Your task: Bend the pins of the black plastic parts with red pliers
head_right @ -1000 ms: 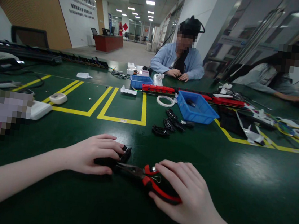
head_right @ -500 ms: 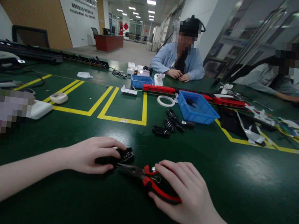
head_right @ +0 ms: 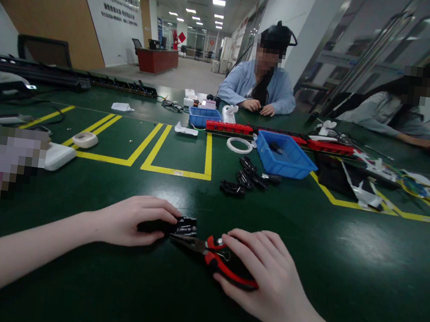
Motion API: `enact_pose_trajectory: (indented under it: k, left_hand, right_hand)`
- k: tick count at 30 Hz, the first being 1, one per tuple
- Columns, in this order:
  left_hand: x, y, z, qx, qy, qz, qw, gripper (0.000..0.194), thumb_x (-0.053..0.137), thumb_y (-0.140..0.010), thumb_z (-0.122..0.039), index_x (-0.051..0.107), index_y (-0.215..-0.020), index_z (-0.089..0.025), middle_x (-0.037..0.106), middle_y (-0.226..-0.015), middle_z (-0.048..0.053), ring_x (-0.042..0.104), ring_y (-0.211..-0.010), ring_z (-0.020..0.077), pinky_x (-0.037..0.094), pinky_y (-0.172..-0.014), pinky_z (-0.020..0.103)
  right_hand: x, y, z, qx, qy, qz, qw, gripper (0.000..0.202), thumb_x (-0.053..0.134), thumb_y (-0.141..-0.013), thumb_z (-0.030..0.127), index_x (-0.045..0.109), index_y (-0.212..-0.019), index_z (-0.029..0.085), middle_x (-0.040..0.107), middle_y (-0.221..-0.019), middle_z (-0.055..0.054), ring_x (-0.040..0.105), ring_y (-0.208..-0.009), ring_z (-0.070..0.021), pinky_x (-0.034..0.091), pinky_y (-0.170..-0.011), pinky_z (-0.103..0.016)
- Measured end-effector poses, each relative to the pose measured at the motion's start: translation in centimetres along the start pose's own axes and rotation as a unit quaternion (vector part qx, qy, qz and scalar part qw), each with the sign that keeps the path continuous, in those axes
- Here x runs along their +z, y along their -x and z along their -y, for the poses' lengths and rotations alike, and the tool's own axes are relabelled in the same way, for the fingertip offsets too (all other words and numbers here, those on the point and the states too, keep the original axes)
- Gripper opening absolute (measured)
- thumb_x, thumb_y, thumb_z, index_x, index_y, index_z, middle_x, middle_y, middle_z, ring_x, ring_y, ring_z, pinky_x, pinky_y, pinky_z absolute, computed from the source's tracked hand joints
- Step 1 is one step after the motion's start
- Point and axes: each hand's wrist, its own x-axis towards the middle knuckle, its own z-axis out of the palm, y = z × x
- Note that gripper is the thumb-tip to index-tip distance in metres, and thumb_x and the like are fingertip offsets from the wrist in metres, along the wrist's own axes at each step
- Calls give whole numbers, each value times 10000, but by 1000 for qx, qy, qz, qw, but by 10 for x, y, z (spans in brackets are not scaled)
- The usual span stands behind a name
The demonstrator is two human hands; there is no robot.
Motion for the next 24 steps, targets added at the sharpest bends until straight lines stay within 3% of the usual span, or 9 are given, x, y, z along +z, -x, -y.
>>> enact_pose_trajectory:
  k: [10, 20, 24]
  left_hand:
    - [-2, 1, 0, 0, 6, -8, 1000, 295, 642, -871, -209, 631, -1166, -214, 635, -1298, 53, 596, -1205, 208, 346, -1163, 496]
    - [-2, 0, 0, 11, 6, -8, 1000, 318, 627, -876, -191, 626, -1193, -220, 638, -1313, 53, 619, -1185, 201, 338, -1167, 499]
    - [-2, -1, -1, 16, 1, 0, 1000, 302, 618, -886, -202, 625, -1187, -217, 640, -1311, 55, 628, -1166, 202, 407, -1111, 457]
  right_hand:
    - [-1, 0, 0, 6, 4, 3, 1000, 438, 679, -852, 333, 576, -1265, 230, 702, -1160, -103, 670, -988, -249, 480, -859, -437]
    - [-1, 0, -1, 6, 13, 4, 1000, 438, 663, -860, 350, 571, -1273, 238, 705, -1157, -98, 670, -990, -250, 482, -859, -437]
    - [-2, 0, 1, 2, 11, 6, 1000, 433, 674, -855, 340, 575, -1263, 234, 706, -1157, -102, 672, -993, -252, 479, -857, -437]
